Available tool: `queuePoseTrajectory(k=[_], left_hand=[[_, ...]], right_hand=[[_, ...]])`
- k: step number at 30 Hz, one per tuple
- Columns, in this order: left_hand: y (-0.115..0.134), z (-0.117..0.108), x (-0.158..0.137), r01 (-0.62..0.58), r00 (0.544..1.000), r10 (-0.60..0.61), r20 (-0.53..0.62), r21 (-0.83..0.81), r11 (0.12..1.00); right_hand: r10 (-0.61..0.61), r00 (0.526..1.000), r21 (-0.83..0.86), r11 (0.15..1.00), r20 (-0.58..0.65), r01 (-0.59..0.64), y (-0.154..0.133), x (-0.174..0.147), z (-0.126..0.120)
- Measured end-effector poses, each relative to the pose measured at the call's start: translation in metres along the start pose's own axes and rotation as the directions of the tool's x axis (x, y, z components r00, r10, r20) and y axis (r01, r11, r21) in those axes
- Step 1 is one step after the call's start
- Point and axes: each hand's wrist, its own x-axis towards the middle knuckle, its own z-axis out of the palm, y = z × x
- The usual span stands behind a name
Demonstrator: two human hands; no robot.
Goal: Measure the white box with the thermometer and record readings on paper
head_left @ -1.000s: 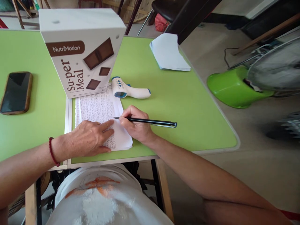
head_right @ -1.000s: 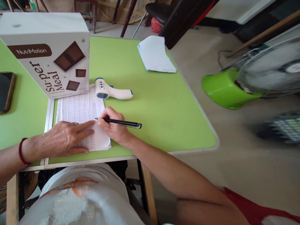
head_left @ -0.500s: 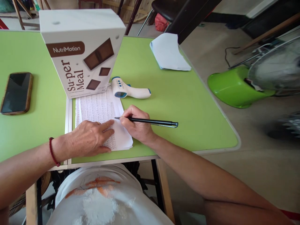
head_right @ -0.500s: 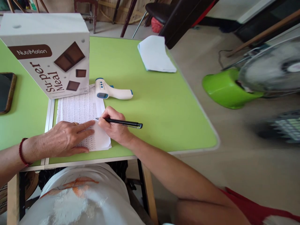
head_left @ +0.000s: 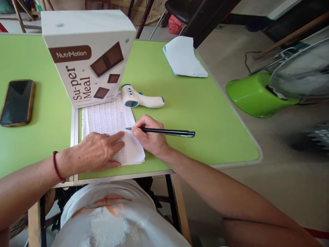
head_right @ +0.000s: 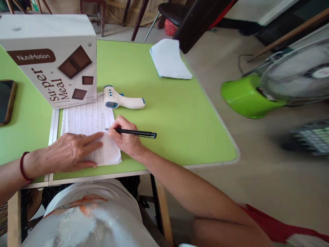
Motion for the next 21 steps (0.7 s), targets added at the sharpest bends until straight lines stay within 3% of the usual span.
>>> queuePoseTrajectory(k=[10,21], left_hand=[[-0.0013,-0.0012,0.0018,-0.005,1.000,0.005,0.001,-0.009,1.000],[-0.0009,-0.0008,0.0012,0.002,1.000,-0.002,0.000,-0.015,1.000]], right_hand=[[0.040,0.999,-0.017,0.999,-0.002,-0.041,-0.0009,0.0010,0.0002],[0.001,1.000,-0.054,0.999,-0.004,-0.001,0.0005,0.0007,-0.0003]])
